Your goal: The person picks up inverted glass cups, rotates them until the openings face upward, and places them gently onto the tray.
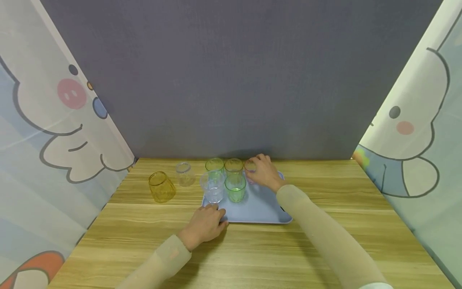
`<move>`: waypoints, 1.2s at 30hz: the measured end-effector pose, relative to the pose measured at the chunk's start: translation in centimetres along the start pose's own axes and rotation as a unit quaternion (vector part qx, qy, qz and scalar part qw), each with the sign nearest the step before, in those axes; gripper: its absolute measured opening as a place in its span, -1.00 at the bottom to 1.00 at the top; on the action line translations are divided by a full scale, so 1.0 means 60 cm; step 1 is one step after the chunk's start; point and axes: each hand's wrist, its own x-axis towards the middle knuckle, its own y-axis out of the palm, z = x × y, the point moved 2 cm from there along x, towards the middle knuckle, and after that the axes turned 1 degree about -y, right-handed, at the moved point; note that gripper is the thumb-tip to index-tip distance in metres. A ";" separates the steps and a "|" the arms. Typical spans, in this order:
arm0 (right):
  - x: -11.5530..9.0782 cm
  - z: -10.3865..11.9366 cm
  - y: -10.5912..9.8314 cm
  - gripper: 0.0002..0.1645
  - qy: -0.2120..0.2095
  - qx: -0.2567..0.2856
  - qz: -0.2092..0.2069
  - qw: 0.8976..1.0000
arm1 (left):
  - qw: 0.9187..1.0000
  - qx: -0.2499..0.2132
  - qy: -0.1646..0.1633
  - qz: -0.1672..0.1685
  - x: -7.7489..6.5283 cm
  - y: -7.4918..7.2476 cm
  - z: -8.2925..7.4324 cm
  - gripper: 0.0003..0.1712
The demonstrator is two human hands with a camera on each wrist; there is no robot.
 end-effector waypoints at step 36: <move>-0.017 0.002 -0.036 -0.30 -0.010 -0.006 0.025 1.000 | 0.991 -0.034 0.030 -0.124 0.001 -0.074 0.022 -0.77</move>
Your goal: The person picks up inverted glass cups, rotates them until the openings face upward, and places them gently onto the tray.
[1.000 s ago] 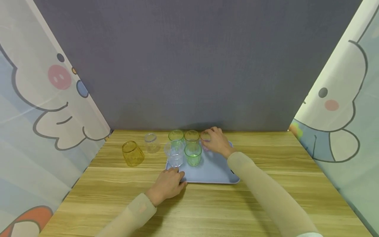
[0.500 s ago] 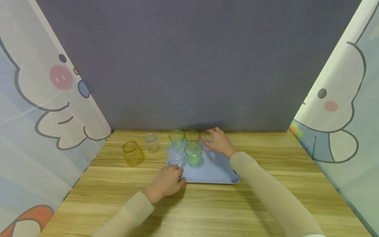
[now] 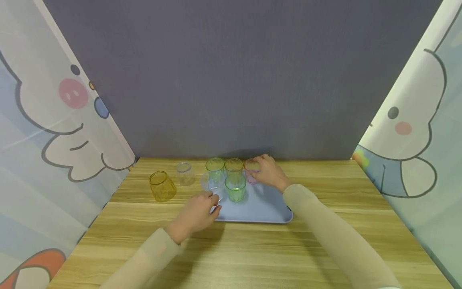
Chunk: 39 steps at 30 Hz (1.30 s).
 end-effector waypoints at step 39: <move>-0.071 0.013 -0.038 -0.35 -0.060 -0.028 -0.009 0.998 | 0.991 0.046 -0.098 -0.082 -0.011 -0.078 0.114 -0.78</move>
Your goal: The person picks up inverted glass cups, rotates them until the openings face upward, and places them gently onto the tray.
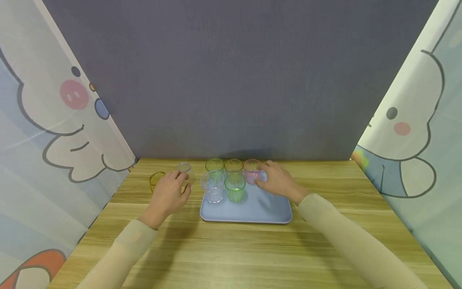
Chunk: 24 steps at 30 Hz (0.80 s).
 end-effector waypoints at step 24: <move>-0.041 0.011 0.010 -0.39 -0.007 0.016 0.012 1.000 | 0.998 0.013 -0.064 0.006 -0.007 -0.003 0.066 -0.69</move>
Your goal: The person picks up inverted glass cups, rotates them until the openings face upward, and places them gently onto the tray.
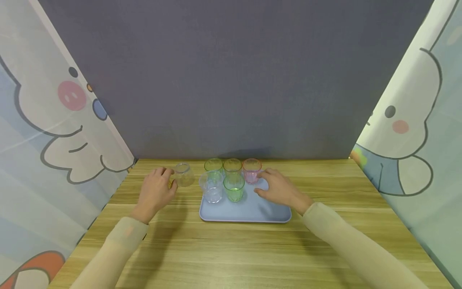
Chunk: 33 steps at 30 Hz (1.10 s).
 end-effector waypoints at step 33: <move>-0.051 0.022 0.029 -0.49 -0.011 -0.003 0.054 0.998 | 0.988 0.012 -0.116 0.100 0.000 0.022 0.079 -0.43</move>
